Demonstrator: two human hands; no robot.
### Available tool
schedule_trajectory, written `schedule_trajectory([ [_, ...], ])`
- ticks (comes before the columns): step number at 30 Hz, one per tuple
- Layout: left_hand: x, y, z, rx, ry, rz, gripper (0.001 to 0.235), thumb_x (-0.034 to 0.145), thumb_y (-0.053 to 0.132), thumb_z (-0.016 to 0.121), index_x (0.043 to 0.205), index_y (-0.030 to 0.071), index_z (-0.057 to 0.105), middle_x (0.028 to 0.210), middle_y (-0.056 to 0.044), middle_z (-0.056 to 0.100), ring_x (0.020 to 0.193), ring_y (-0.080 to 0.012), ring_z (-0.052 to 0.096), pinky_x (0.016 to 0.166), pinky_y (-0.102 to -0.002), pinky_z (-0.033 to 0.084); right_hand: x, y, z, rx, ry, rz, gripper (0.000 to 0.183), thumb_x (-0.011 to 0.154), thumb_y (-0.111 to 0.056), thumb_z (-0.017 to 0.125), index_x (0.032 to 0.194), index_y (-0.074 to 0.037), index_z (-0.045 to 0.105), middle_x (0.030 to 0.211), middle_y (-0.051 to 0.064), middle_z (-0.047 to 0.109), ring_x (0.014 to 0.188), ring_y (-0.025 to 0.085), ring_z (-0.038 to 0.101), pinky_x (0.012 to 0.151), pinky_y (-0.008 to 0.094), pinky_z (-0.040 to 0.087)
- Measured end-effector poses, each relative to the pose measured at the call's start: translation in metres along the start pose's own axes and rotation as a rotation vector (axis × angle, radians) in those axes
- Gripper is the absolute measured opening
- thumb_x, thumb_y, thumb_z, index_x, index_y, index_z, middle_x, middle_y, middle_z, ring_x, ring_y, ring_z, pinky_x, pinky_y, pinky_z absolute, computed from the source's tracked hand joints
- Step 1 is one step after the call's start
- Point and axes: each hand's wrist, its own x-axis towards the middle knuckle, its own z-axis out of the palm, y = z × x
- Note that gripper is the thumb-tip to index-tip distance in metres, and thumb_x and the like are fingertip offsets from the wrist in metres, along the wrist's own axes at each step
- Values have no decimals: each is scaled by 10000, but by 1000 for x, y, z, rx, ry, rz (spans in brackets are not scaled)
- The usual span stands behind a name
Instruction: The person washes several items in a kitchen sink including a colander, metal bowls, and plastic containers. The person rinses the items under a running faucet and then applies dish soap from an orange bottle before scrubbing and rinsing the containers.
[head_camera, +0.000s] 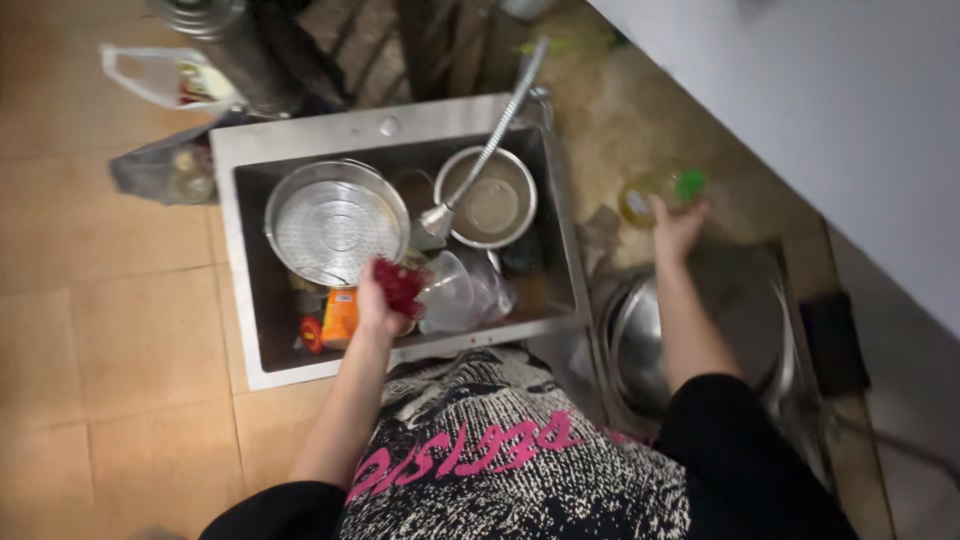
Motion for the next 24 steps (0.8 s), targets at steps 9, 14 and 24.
schedule_trajectory([
  [9, -29, -22, 43, -11, 158, 339, 179, 981, 258, 631, 1075, 106, 630, 923, -87, 677, 789, -271, 678, 643, -402, 562, 84, -36, -15, -221, 187, -327, 823, 1027, -395, 874, 1518, 103, 441, 1523, 350, 476, 1421, 477, 465, 1230, 500, 354],
  [14, -28, -35, 46, -37, 130, 409, 226, 999, 257, 647, 1065, 42, 633, 901, -93, 673, 771, -237, 684, 669, -400, 576, 99, -43, 0, -72, 256, -355, 768, 1038, -409, 888, 1516, 24, 471, 1479, 268, 561, 1345, 394, 583, 1146, 505, 500],
  [24, -32, -42, 41, -23, 183, 467, 207, 996, 242, 641, 1099, 63, 659, 921, -48, 685, 765, -166, 674, 676, -331, 571, 118, -72, -25, 303, -121, -79, 157, 1036, -85, 635, 1143, 30, 642, 1223, 184, 705, 1055, 256, 634, 951, 370, 533],
])
